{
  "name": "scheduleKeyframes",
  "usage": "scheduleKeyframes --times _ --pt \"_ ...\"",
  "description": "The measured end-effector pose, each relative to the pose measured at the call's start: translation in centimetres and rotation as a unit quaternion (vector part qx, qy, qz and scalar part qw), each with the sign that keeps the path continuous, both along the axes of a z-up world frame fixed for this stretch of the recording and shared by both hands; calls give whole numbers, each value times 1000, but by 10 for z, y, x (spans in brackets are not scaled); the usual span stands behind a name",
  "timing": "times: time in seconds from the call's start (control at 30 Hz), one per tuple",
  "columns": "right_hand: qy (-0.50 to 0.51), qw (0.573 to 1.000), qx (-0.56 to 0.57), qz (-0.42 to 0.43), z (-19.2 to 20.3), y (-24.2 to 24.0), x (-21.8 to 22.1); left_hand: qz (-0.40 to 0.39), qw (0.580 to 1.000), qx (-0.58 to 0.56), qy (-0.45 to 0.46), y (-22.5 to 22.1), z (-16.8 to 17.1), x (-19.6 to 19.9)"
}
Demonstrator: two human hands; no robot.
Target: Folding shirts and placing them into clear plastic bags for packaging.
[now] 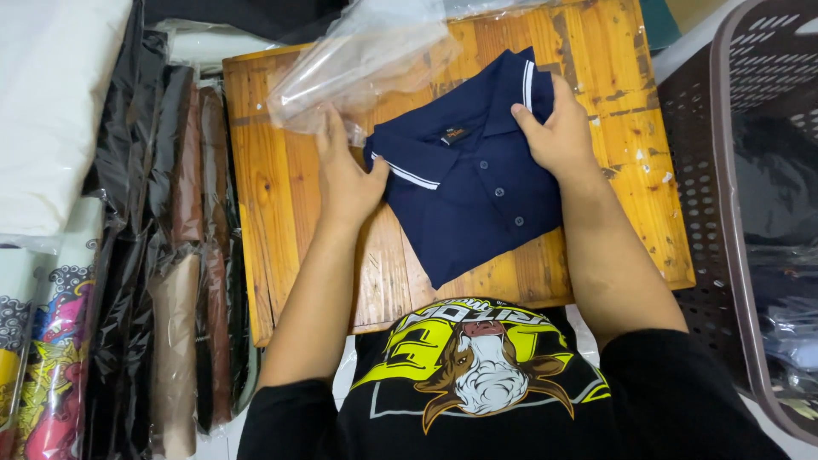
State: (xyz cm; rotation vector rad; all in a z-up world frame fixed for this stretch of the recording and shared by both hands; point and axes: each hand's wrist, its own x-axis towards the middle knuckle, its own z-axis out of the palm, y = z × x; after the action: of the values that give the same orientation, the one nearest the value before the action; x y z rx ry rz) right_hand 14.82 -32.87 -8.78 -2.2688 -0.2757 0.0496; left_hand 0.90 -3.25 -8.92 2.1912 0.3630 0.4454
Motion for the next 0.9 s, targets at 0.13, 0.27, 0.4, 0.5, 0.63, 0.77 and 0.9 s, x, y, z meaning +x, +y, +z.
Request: scheduleKeyframes --times 0.13,0.27,0.4,0.5,0.63,0.77,0.9 --pt "1 1000 -2 -5 -2 0 2 -62 996 3 59 8 1 6" --pt "-10 1000 20 -3 -2 1 1 -68 994 -31 77 14 3 14" --pt "-55 998 -24 16 16 7 -7 -68 981 -173 51 14 13 15" --pt "-80 995 -32 45 43 25 -29 -100 961 -256 -20 11 12 16" --pt "-265 952 -117 94 27 41 -49 -93 968 -224 -65 11 15 18" --pt "-387 908 -111 117 6 53 -49 -31 997 -70 -5 -5 40 22" --pt "-411 897 -82 142 26 65 -66 -12 1000 -1 -7 -15 38 28"
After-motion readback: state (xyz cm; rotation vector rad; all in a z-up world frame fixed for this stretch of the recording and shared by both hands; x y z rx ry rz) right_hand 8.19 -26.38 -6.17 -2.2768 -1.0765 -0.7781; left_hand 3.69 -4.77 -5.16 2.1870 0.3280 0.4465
